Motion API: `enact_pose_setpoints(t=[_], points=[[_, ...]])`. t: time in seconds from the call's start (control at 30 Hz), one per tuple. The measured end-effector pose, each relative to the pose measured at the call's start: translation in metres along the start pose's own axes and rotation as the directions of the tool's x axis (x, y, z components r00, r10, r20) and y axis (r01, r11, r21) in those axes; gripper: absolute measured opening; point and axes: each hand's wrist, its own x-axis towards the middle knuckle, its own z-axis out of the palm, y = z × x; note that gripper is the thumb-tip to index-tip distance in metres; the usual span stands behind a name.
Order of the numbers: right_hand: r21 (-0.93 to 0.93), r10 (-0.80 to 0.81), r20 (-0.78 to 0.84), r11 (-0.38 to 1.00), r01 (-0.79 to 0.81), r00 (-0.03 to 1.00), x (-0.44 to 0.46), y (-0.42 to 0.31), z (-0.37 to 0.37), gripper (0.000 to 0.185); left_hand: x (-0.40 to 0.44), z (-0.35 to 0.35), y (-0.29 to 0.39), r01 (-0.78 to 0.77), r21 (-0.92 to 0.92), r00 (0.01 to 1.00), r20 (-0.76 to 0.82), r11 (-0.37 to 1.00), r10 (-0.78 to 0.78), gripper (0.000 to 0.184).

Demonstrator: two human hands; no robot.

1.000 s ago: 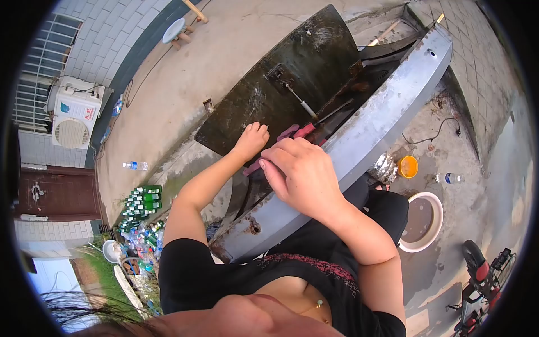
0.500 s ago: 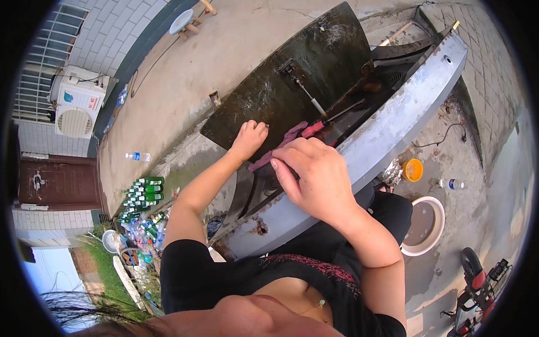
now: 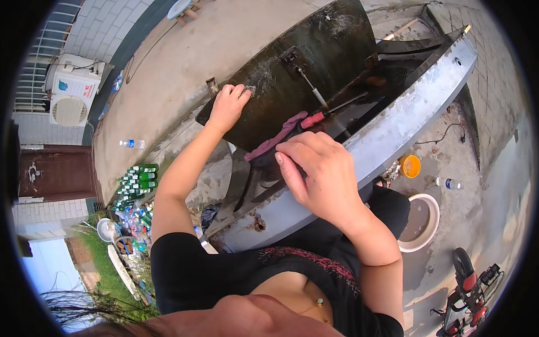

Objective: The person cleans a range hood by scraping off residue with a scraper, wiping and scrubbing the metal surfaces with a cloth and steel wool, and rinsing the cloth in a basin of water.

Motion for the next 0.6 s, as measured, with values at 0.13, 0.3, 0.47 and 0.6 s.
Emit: enact_pose_setpoints(t=[0.13,0.3,0.47,0.6], points=[[0.008,-0.005,0.023,1.000,0.005,1.000,0.001,-0.002,0.001,0.008,-0.094,-0.005,-0.005,-0.049,0.026,0.988,0.146,0.998,0.045,0.033],[-0.019,-0.002,0.023,1.000,0.002,1.000,0.001,-0.004,0.002,0.007,-0.043,-0.009,-0.014,-0.048,-0.010,0.998,-0.041,0.999,0.048,0.029],[-0.021,0.019,-0.009,1.000,-0.020,1.000,0.002,-0.004,0.000,0.007,-0.009,-0.007,-0.020,0.199,-0.155,0.931,-0.278,0.968,-0.236,0.025],[0.027,0.000,-0.021,1.000,0.001,1.000,0.001,-0.002,0.000,0.006,-0.103,0.010,-0.002,0.160,-0.124,0.980,-0.097,0.979,-0.173,0.027]])
